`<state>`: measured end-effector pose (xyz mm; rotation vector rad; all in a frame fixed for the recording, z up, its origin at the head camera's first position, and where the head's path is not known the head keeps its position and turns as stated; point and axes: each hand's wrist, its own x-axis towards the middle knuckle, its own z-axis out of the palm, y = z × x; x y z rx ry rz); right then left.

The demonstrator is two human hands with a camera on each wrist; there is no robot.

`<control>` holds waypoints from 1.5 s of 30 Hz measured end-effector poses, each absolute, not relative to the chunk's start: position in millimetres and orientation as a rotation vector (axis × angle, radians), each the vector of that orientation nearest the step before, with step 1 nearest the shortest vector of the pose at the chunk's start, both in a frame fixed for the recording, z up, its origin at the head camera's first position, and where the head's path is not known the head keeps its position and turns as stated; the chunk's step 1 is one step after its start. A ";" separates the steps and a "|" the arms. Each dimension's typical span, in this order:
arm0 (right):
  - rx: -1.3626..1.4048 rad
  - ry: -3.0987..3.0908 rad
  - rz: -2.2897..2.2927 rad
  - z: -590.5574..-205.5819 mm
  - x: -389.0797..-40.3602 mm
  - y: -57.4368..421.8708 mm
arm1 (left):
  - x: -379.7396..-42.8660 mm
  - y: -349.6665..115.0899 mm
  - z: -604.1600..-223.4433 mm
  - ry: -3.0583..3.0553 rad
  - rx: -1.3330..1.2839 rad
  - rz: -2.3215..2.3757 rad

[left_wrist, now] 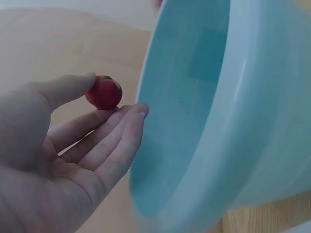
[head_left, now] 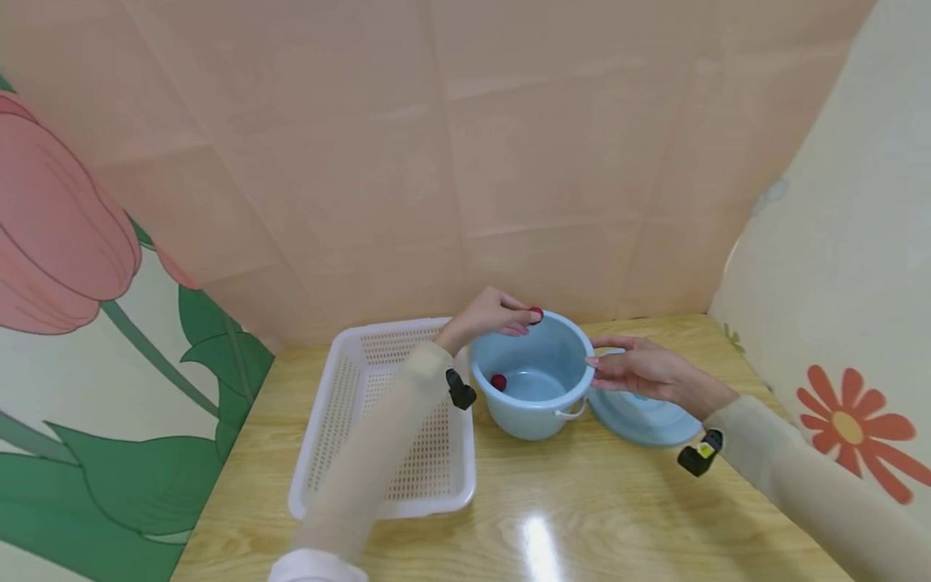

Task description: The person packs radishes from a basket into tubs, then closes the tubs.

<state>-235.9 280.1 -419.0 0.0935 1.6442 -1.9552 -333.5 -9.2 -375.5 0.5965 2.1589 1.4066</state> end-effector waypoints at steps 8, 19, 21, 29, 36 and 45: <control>0.089 1.658 -1.948 -419.5 -235.2 280.2 | -337.7 5.2 -379.9 2.142 0.576 1.389; 0.095 1.620 -1.981 -423.7 -237.6 282.0 | -337.2 10.4 -385.7 2.153 0.525 1.406; 0.087 1.612 -1.987 -423.8 -237.8 282.3 | -336.5 7.1 -385.7 2.148 0.529 1.412; 0.068 1.634 -1.981 -421.5 -236.1 280.7 | -330.0 -29.2 -386.2 2.194 0.609 1.494; 0.073 1.644 -1.976 -422.7 -233.0 280.6 | -318.9 -81.9 -388.1 2.317 0.642 1.453; 0.072 1.657 -1.965 -417.9 -232.2 282.8 | -307.8 -132.4 -415.0 2.422 0.626 1.297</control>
